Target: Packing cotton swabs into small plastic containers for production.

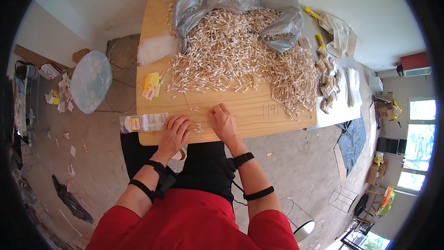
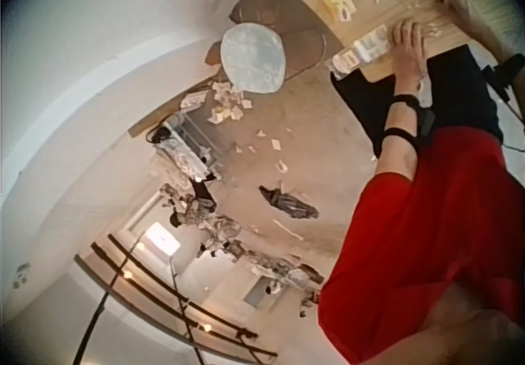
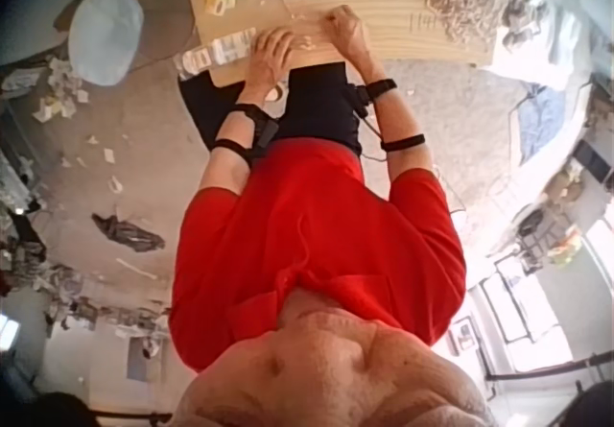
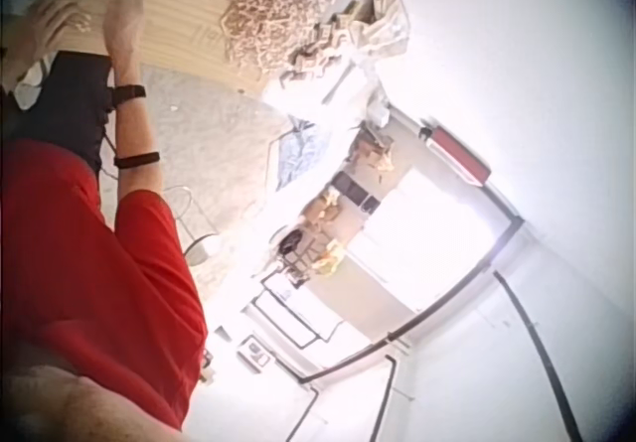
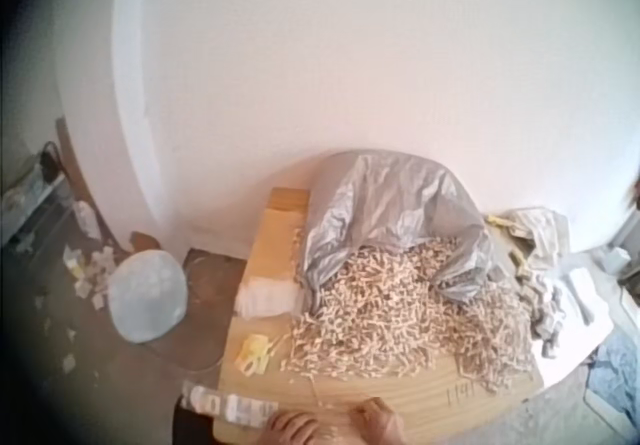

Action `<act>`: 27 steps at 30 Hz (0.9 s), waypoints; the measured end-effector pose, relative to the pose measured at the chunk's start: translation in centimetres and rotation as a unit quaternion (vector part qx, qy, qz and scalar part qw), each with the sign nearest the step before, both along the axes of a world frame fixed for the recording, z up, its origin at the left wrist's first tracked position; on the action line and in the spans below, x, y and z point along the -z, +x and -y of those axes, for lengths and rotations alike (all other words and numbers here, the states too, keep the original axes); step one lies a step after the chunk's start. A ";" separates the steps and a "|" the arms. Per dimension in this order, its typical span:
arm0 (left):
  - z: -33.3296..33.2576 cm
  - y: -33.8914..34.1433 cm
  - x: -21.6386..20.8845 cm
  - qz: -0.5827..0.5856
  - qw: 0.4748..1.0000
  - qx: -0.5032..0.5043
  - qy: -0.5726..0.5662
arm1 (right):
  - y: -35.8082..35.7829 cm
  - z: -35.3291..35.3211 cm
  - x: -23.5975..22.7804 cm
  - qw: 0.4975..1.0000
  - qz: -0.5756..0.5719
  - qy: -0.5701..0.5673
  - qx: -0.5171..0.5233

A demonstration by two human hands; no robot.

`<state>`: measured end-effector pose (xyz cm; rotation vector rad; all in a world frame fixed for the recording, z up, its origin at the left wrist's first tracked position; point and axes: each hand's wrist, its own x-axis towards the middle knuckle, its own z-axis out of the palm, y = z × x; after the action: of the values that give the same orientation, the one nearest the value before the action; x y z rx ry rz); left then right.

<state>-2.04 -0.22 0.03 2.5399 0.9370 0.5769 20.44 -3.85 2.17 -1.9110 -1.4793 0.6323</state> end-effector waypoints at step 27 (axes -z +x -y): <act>0.6 0.0 0.8 -0.062 0.995 0.003 0.076 | -5.5 -5.3 1.2 0.994 0.107 -0.015 0.019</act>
<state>-2.02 -0.81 -0.78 2.7400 0.9601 0.5123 14.94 1.44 0.93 -2.0782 -1.5658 0.4464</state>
